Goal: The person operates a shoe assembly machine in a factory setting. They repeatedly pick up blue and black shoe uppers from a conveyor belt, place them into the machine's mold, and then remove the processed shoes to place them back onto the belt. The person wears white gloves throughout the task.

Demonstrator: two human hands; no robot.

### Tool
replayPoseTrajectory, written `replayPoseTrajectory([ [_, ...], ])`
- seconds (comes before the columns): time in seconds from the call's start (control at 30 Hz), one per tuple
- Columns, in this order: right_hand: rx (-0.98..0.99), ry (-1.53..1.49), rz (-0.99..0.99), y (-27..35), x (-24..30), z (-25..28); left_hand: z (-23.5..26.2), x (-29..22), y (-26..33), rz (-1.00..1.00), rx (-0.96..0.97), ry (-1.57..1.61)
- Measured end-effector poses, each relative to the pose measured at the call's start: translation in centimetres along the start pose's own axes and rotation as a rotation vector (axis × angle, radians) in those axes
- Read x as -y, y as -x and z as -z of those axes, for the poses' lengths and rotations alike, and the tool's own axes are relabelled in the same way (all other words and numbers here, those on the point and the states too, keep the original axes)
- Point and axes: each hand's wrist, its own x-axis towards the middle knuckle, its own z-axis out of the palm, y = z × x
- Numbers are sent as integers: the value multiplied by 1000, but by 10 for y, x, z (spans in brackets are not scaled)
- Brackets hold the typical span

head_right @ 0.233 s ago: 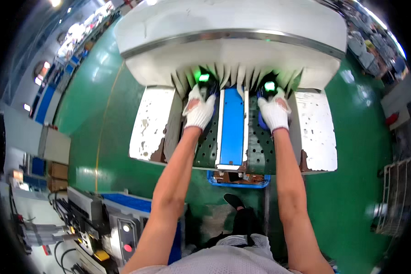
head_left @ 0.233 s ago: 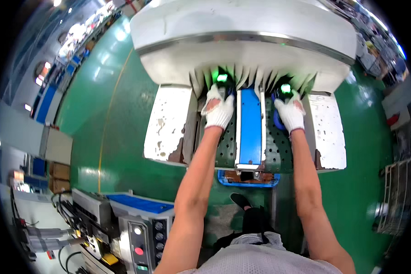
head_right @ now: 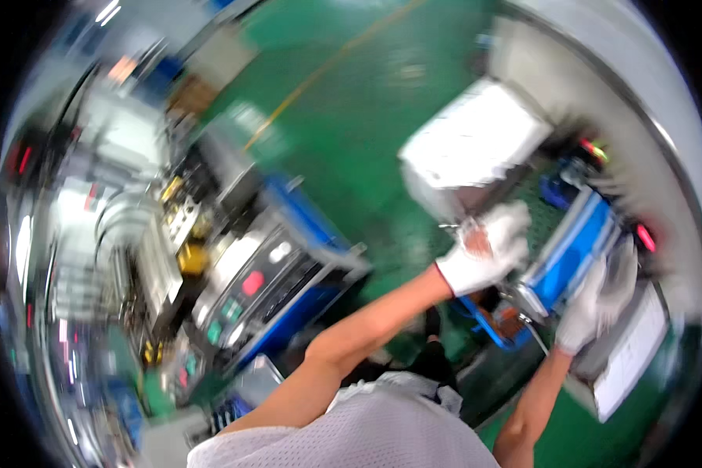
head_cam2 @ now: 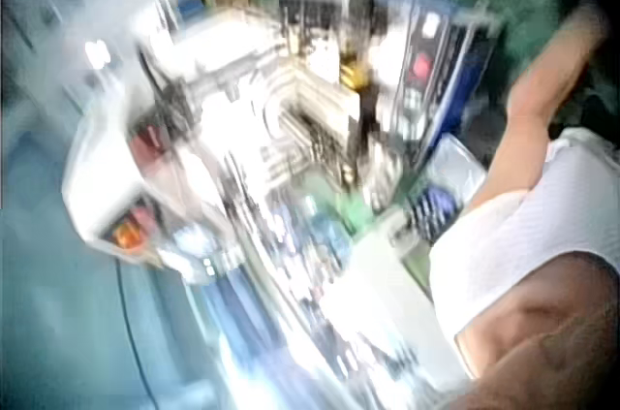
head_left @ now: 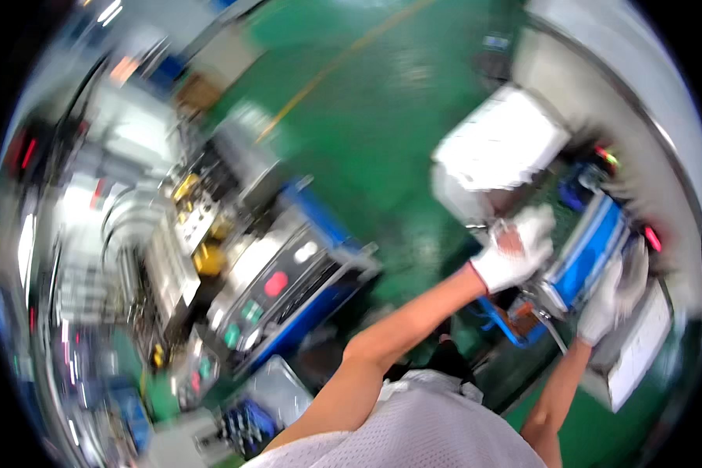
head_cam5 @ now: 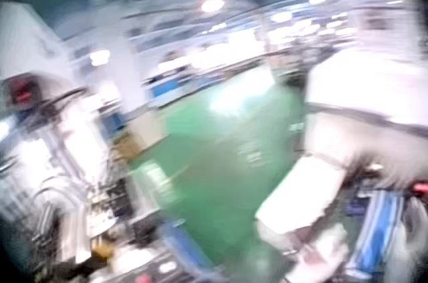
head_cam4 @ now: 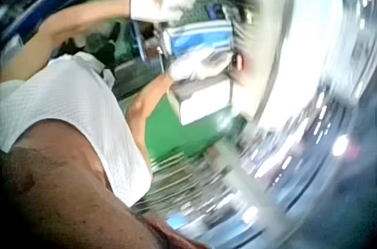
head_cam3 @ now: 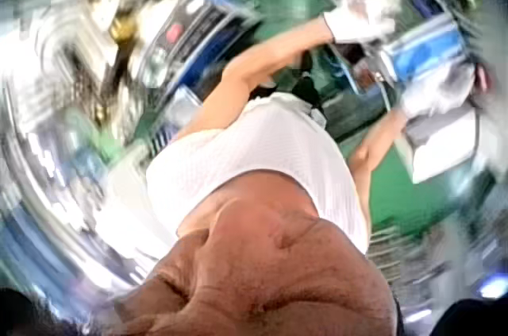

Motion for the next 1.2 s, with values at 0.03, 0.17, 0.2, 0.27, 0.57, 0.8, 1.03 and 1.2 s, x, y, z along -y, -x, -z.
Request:
replayPoseTrajectory([
  [0.03, 221, -141, -113, 38, 15, -13, 32, 9, 54, 158, 128, 22],
  [0.17, 1297, -224, -484, 201, -21, -70, 153, 50, 324, 970, 388, -308],
  [0.2, 1471, -223, -584, 244, -41, -86, 192, 40, 391, 1131, 243, -338],
  [0.27, 1747, -63, -238, 300, -17, -101, 238, 7, 564, 1379, -180, -416],
  [0.57, 2049, 278, 385, 442, 77, -150, 160, -205, 998, 2160, -1369, -917],
  [0.8, 1998, 722, 760, 484, 105, -123, 158, -196, 1157, 2283, -1305, -988],
  [1.03, 1851, 1173, 929, 553, 251, -82, 238, -325, 1422, 2855, -1384, -440],
  [1.2, 2053, 1198, 857, 494, 214, -143, 139, -335, 1522, 2825, -1358, -437],
])
